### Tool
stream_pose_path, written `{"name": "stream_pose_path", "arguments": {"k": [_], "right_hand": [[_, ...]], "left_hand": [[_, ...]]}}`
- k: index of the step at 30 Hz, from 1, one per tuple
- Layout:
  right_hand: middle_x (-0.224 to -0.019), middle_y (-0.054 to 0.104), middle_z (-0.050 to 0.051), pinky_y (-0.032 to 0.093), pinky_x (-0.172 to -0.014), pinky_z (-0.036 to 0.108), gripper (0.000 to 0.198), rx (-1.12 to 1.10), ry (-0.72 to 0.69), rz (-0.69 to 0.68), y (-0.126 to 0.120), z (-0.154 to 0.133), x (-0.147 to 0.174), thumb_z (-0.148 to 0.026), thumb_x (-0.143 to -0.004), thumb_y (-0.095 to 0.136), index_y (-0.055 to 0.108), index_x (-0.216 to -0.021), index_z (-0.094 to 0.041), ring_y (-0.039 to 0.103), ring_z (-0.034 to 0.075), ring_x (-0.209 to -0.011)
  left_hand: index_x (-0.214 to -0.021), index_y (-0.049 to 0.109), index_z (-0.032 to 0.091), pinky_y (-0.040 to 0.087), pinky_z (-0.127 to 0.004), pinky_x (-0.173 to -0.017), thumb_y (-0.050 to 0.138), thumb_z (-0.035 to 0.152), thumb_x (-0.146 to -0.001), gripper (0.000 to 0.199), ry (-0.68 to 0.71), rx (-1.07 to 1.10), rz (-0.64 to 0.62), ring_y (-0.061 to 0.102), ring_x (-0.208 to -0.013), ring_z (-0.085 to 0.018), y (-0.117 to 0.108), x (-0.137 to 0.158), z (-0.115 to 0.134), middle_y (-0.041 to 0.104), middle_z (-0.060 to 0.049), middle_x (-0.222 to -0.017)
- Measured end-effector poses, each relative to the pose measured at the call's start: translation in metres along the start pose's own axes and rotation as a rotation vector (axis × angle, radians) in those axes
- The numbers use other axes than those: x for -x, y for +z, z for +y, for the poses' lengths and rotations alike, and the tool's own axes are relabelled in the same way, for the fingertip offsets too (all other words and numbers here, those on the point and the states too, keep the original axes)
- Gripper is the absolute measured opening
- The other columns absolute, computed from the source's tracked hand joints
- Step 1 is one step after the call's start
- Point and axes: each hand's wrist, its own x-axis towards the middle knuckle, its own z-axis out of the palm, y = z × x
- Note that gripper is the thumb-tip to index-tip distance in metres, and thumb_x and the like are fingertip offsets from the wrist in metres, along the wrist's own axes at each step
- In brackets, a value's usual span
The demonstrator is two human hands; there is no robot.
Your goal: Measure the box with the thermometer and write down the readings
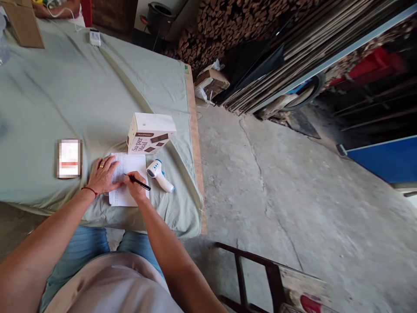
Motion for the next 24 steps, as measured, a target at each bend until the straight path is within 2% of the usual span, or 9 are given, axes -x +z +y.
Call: {"name": "stream_pose_path", "arguments": {"k": [10, 24], "right_hand": [[-0.070, 0.069, -0.002, 0.053, -0.070, 0.031, 0.013, -0.045, 0.030, 0.037, 0.0001, -0.0029, 0.0013, -0.037, -0.082, 0.060, 0.060, -0.076, -0.025, 0.063, 0.017, -0.066], [-0.070, 0.067, -0.001, 0.053, -0.072, 0.032, 0.010, -0.050, 0.011, 0.031, -0.0024, -0.0047, 0.0019, -0.033, -0.081, 0.059, 0.058, -0.075, -0.024, 0.062, 0.017, -0.067]], "left_hand": [[-0.149, 0.052, 0.022, 0.021, -0.061, -0.128, 0.075, 0.048, -0.077, 0.079, 0.008, 0.058, 0.028, 0.038, -0.150, -0.040, 0.0018, 0.0006, -0.0024, 0.043, -0.017, -0.161], [-0.148, 0.051, 0.020, 0.020, -0.058, -0.129, 0.073, 0.051, -0.079, 0.078, 0.015, 0.021, 0.010, 0.037, -0.151, -0.038, 0.0020, 0.0005, -0.0037, 0.042, -0.018, -0.162]]}}
